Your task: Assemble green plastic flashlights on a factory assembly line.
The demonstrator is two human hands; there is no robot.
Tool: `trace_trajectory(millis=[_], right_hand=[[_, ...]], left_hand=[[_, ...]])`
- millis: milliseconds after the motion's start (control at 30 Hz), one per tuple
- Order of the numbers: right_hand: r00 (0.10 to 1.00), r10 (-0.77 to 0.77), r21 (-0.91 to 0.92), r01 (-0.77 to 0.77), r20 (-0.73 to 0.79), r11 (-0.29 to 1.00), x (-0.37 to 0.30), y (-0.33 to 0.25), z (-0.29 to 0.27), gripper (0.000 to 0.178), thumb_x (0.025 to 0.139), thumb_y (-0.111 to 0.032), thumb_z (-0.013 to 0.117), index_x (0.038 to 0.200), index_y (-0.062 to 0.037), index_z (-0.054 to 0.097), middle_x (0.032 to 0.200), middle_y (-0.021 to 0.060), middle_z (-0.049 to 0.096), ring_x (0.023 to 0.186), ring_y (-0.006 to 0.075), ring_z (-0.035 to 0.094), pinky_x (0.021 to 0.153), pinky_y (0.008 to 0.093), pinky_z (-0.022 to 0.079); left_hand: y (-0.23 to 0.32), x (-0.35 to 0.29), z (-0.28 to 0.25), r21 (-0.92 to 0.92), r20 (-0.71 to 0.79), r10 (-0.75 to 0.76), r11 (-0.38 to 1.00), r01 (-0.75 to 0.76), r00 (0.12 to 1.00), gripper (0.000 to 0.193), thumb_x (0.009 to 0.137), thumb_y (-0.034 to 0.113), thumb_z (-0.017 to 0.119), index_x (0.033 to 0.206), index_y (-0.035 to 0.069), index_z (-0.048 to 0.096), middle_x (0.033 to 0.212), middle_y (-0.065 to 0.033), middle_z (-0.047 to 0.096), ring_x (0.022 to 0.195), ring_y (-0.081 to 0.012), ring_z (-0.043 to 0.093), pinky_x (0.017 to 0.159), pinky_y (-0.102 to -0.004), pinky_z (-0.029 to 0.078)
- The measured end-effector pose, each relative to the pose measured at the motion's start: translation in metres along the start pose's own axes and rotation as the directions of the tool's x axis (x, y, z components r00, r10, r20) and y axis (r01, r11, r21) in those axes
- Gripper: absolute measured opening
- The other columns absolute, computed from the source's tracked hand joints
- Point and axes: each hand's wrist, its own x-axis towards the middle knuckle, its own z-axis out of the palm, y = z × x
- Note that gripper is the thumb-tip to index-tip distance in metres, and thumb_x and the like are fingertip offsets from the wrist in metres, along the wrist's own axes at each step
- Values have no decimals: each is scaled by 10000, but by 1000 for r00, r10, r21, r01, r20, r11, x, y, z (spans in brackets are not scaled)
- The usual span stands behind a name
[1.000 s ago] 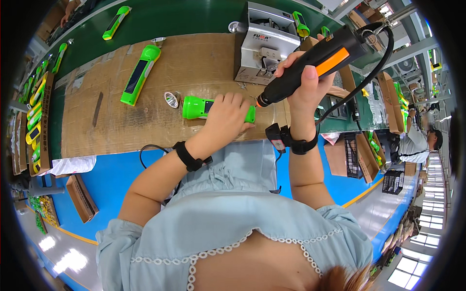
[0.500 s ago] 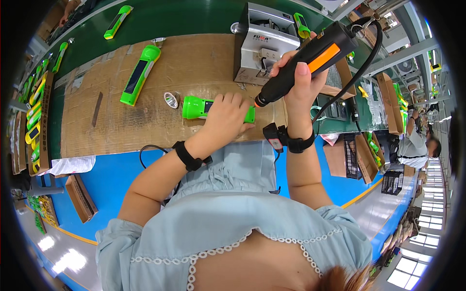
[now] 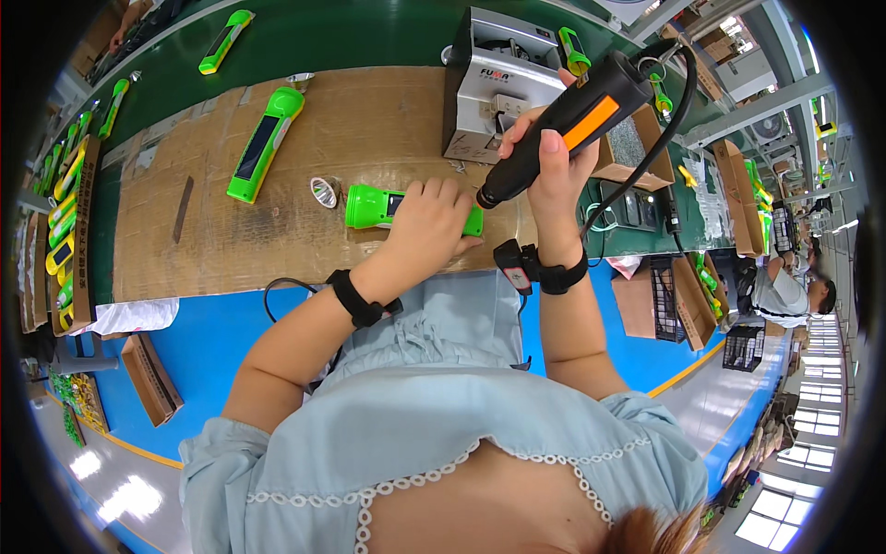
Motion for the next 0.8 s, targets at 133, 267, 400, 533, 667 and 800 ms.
trace_trajectory(millis=[133,267,400,533,667,800], right_hand=[[999,-8,29,7,46,1000,4,5,-1,683,838,-275,612,1330,38,258,703,123,565,559,197,575,534,303,497],[999,-16,15,15,52,1000,1,2,-1,722,828,-302,629,1343,19,239,701,123,560,562,195,575,533,301,496],[995,-87,10,87,38,996,-6,1,3,767,819,-324,640,1368,-39,186,708,119,554,566,194,575,539,300,499],[999,-21,123,16,39,992,-8,1,4,618,804,-116,628,1250,-116,201,769,108,547,620,169,569,580,284,481],[999,-4,60,2,33,998,-7,-5,5,617,799,-74,610,1251,-132,195,774,108,547,629,175,568,596,300,486],[996,-80,61,78,32,995,-8,0,3,538,844,-258,614,1212,-93,257,786,148,547,618,213,577,550,320,510]], left_hand=[[0,2,-2,5,37,-22,1000,22,999,508,674,438,699,948,33,559,883,-107,516,838,-268,506,757,-372,391],[2,3,-3,3,37,-20,1000,20,999,515,676,435,701,963,31,561,881,-111,513,850,-273,507,770,-379,391],[1,2,-6,-37,40,-40,998,42,998,520,654,419,727,968,36,568,890,-104,516,863,-275,515,774,-382,393],[0,4,-6,-184,87,-139,971,153,986,510,606,356,774,972,57,583,889,-92,538,886,-276,529,778,-390,395],[0,11,-9,-250,147,-227,933,258,963,486,562,323,798,950,89,624,871,-90,555,898,-279,535,775,-397,401],[-1,16,-8,-268,174,-253,918,293,952,480,537,317,808,933,100,648,868,-88,555,902,-280,537,769,-398,406]])
